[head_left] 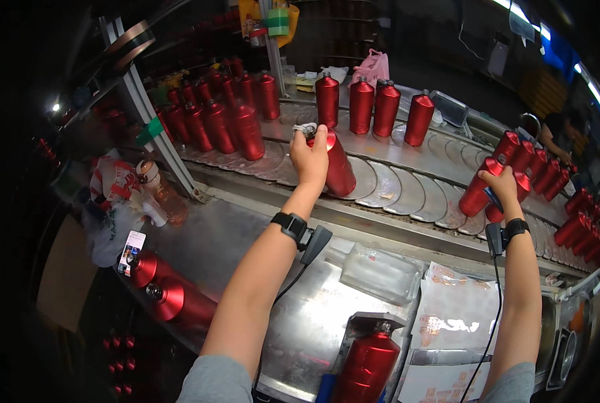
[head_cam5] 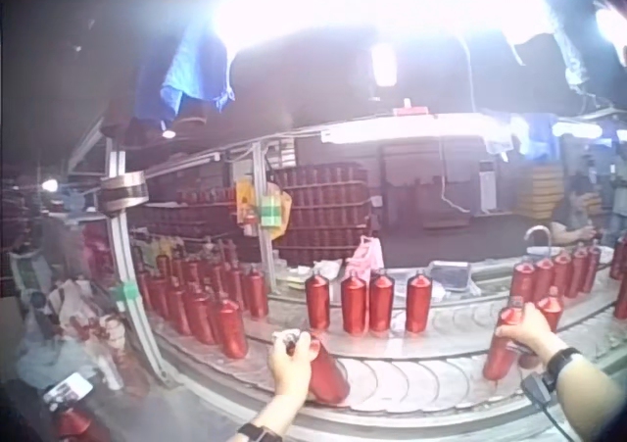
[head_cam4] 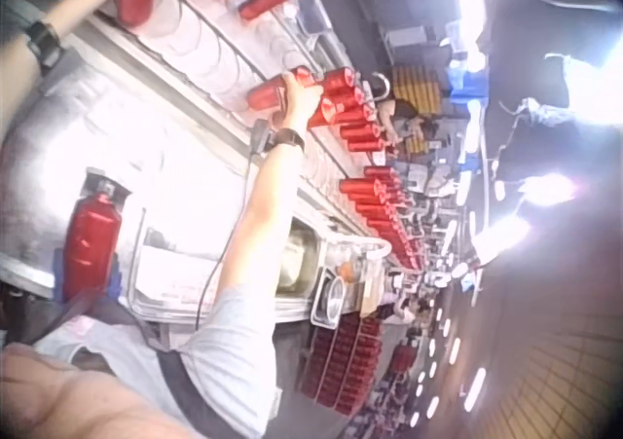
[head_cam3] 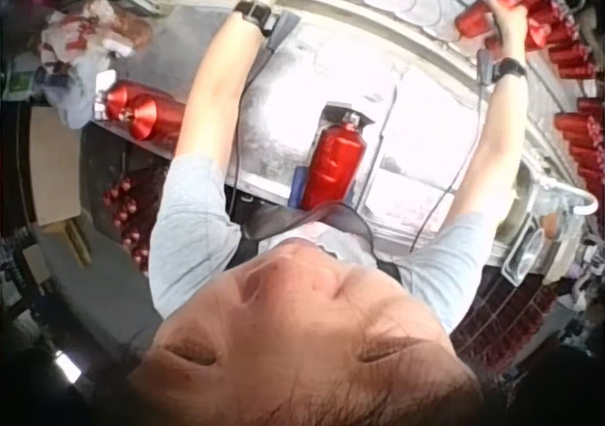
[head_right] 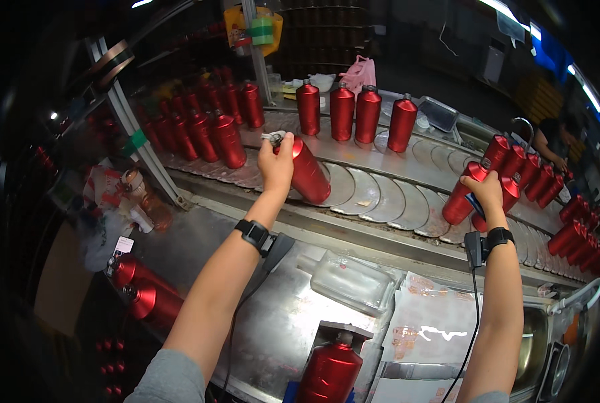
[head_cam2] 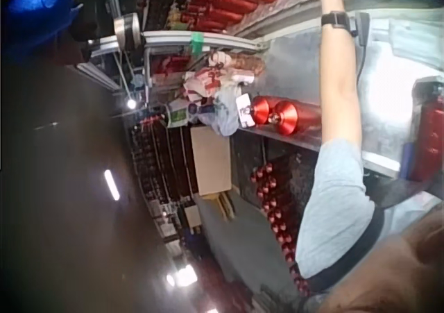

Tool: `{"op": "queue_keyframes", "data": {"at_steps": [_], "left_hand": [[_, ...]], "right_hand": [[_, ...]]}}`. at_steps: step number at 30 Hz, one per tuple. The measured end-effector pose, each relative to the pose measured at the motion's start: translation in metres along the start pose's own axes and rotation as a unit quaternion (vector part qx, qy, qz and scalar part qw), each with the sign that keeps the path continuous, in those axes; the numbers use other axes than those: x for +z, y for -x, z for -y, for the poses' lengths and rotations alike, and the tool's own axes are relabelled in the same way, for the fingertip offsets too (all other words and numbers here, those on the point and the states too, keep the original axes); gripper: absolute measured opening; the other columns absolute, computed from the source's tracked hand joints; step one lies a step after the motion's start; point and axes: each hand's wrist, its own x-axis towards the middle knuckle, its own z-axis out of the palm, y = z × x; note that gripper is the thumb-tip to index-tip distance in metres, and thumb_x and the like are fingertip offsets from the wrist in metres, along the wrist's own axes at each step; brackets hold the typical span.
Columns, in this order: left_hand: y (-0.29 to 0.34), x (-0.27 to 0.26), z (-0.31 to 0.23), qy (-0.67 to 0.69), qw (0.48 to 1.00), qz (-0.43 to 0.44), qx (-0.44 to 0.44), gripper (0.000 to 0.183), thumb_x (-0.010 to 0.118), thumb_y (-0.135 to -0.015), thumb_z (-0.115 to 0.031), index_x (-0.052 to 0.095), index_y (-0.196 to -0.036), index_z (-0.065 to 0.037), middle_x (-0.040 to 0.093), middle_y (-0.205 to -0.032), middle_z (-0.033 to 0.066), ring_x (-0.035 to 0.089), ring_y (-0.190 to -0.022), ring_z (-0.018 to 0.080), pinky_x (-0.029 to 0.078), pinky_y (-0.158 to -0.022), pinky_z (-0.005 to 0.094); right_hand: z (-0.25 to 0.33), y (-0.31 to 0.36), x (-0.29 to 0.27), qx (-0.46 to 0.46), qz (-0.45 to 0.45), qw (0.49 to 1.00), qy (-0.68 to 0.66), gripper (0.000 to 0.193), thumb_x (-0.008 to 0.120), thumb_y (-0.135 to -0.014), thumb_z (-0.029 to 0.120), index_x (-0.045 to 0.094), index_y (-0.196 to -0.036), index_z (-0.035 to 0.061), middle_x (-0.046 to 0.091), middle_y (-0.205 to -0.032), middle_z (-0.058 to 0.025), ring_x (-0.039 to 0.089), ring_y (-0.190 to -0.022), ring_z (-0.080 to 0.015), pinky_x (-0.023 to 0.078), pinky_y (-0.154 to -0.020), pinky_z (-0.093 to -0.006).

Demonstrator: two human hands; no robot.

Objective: Applying decorative labels and cleaning red liquor bottles on an assembly line.

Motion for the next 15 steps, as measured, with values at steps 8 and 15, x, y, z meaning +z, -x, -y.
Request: {"op": "queue_keyframes", "data": {"at_steps": [8,15], "left_hand": [[0.012,-0.087,-0.036,-0.142,0.984,-0.091,0.052,0.031,0.075,-0.084,-0.03,0.071,-0.101,-0.006,0.066,-0.097,0.0155,0.061,-0.091,0.03,0.047,-0.084,0.0402],[-0.003,-0.161,-0.031,-0.281,0.949,-0.141,-0.022,0.047,0.071,-0.085,-0.044,0.066,-0.11,-0.005,0.057,-0.108,0.0223,0.057,-0.102,0.0409,0.047,-0.087,0.049]], "right_hand": [[0.011,0.044,-0.028,-0.07,-0.044,0.994,0.07,0.068,0.082,-0.065,0.044,0.053,-0.108,-0.0008,0.063,-0.11,-0.0256,0.063,-0.102,-0.0418,0.05,-0.085,-0.0471],[0.149,0.124,-0.052,-0.245,0.095,0.964,-0.048,0.073,0.083,-0.063,0.049,0.055,-0.102,-0.0047,0.063,-0.102,-0.0264,0.063,-0.096,-0.0408,0.05,-0.084,-0.0455]]}}
